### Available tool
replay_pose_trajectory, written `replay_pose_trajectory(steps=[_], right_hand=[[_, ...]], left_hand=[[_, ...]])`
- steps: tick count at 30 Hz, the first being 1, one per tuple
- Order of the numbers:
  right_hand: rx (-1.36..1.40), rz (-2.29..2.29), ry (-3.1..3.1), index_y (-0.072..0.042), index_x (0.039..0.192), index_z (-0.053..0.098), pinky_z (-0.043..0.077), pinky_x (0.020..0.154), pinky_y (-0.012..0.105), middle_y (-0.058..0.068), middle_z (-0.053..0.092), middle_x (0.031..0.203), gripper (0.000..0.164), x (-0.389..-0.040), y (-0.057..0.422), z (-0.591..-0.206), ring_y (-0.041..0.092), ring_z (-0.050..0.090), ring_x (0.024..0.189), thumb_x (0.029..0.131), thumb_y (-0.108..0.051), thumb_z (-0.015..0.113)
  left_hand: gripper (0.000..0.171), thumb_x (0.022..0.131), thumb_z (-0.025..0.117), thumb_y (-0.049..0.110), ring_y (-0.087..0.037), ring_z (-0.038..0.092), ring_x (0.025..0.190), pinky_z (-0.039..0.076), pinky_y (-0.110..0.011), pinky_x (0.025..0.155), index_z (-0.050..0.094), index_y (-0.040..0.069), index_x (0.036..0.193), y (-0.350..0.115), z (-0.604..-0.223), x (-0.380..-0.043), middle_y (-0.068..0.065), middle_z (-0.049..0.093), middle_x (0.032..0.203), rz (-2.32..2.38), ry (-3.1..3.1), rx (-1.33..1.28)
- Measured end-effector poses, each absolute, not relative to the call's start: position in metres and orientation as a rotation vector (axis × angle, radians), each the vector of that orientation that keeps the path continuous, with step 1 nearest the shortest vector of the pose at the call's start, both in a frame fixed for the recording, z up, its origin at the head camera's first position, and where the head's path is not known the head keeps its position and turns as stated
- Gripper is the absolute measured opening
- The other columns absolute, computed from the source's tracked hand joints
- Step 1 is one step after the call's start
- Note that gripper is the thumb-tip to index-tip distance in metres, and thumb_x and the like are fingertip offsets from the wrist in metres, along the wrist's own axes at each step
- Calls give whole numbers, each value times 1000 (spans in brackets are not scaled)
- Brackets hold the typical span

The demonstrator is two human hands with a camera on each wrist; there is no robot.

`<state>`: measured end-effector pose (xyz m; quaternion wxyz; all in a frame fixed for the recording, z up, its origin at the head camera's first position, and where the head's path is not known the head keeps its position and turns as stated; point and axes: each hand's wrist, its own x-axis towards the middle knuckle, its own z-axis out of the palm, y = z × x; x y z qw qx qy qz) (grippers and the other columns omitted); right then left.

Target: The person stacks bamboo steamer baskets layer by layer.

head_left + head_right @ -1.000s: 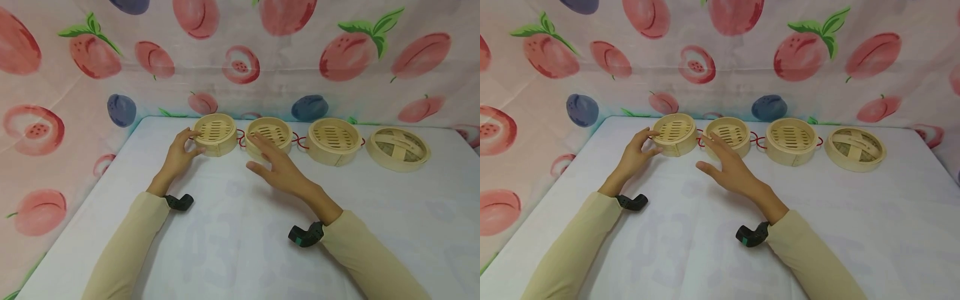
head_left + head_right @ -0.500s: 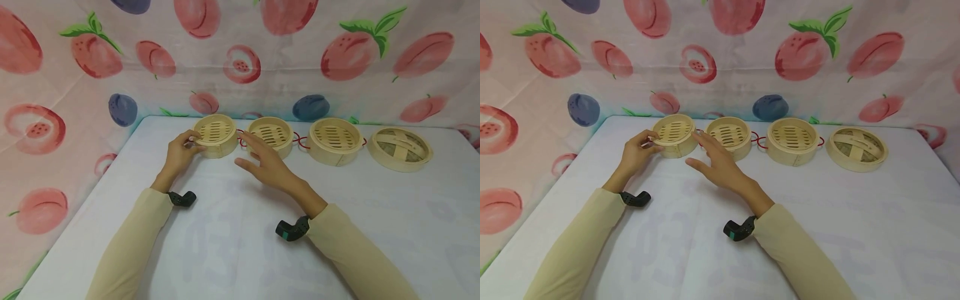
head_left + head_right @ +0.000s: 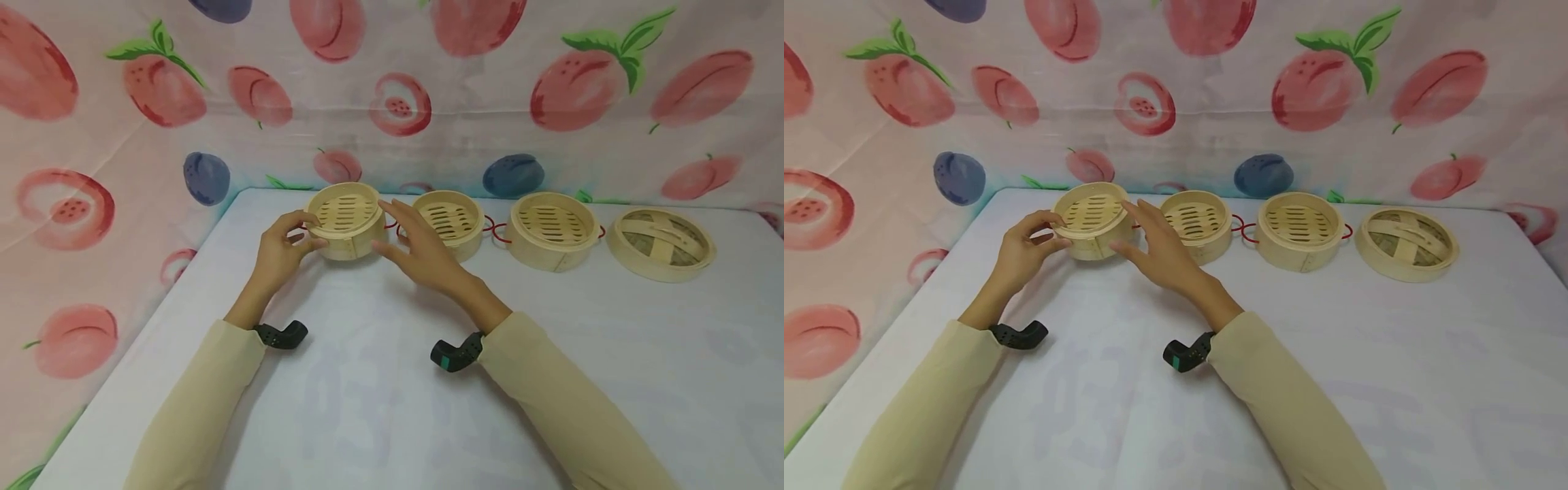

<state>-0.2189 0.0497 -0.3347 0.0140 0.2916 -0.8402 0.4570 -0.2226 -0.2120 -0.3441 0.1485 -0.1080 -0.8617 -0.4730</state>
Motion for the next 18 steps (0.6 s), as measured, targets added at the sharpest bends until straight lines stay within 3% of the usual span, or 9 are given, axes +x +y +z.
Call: replay_pose_trajectory(steps=[9, 14, 18], right_hand=[[838, 1297, -2658, -18, 152, 26, 22, 111, 49, 9, 23, 155, 67, -221, 46, -332, 21, 17, 142, 96, -41, 55], [862, 1319, -2574, -20, 153, 21, 35, 104, 43, 3, 28, 153, 72, -218, 49, -335, 21, 30, 136, 95, -39, 58], [890, 1367, -2507, -18, 152, 26, 43, 93, 40, 3, 32, 151, 69, -210, 54, -333, 20, 38, 128, 95, -34, 61]], left_hand=[[31, 76, 78, 1, -24, 49, 120, 46, -44, 95, 63, 0, 104, -210, -338, -207, -11, 57, 113, -1415, -2413, -440], [31, 74, 78, -2, -21, 44, 126, 46, -45, 94, 63, -2, 102, -206, -333, -196, -11, 57, 110, -1445, -2350, -524], [30, 74, 76, -8, -29, 42, 127, 46, -48, 93, 62, -8, 101, -193, -315, -175, -19, 56, 112, -1446, -2330, -550]])
